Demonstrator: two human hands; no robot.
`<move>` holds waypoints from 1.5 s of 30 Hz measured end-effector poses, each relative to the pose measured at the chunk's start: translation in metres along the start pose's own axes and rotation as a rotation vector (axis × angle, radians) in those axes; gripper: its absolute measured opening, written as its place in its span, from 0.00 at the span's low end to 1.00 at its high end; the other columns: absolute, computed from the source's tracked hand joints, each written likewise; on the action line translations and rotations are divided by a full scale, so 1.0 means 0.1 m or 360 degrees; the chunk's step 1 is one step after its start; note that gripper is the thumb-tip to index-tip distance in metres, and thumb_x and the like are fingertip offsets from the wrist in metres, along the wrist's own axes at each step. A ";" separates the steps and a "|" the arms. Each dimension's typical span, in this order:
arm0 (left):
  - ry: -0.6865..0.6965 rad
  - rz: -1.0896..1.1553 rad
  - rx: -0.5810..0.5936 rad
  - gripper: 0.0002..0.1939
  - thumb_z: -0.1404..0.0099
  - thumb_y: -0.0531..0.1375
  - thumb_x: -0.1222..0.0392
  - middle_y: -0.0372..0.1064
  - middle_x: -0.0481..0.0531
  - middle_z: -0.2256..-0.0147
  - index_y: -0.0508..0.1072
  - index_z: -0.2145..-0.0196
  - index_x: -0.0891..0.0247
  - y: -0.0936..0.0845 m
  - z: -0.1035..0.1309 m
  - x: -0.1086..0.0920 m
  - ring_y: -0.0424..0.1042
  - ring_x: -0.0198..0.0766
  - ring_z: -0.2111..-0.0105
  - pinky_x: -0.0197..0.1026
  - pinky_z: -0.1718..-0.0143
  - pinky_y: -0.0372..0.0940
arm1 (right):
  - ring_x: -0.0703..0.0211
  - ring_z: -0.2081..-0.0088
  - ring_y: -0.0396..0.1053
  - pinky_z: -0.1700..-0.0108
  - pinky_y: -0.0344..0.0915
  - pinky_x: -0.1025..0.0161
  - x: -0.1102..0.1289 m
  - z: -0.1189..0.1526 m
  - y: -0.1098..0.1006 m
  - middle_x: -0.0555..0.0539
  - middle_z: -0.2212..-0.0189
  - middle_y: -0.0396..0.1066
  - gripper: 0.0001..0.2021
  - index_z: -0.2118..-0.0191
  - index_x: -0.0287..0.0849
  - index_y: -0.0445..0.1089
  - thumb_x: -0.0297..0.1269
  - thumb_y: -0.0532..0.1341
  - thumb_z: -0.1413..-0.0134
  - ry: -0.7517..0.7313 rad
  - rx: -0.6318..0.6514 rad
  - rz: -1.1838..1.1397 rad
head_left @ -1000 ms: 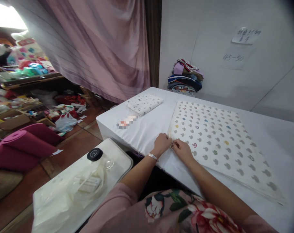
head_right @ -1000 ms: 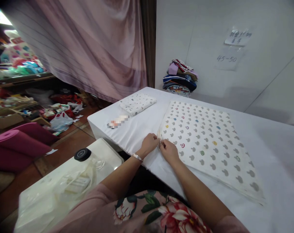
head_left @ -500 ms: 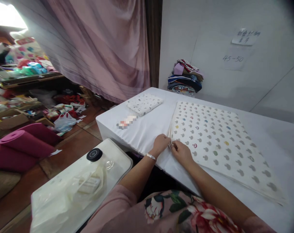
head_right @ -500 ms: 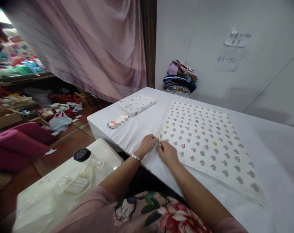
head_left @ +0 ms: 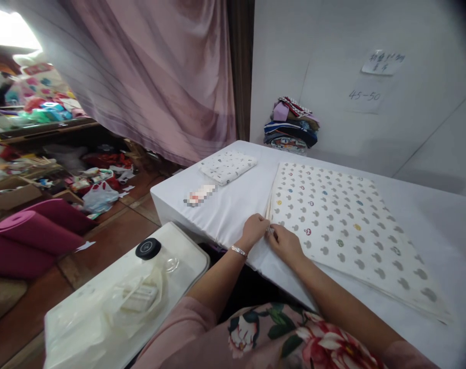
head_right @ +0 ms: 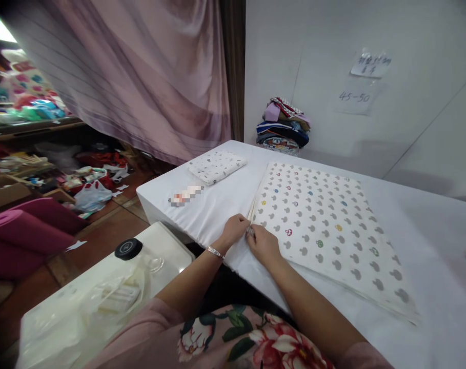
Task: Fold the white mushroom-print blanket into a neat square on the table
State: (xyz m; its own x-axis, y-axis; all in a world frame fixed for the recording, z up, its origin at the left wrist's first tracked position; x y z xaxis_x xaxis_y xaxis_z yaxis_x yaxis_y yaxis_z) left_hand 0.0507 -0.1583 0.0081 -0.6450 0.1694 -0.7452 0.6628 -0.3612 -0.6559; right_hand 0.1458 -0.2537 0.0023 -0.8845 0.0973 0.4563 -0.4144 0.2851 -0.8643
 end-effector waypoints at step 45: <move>0.0148 -0.0084 -0.0023 0.14 0.39 0.54 0.49 0.72 0.50 0.71 0.71 0.73 0.62 0.02 -0.01 -0.08 0.68 0.36 0.71 0.36 0.70 0.58 | 0.59 0.70 0.65 0.69 0.52 0.65 -0.11 -0.05 0.01 0.49 0.72 0.70 0.11 0.67 0.44 0.67 0.36 0.49 0.43 0.0079 -0.0072 -0.0159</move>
State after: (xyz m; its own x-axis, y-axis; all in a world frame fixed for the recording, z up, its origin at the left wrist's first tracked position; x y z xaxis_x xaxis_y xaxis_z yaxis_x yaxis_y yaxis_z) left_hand 0.0576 -0.1599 0.0124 -0.6415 0.2725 -0.7171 0.6349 -0.3362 -0.6956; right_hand 0.1567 -0.2504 -0.0025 -0.8270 0.1131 0.5507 -0.4891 0.3384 -0.8039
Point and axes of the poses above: each hand's wrist, its own z-axis away from the middle knuckle, its own y-axis out of the palm, x = y × z, the point moved 2 cm from there along -z, towards the middle knuckle
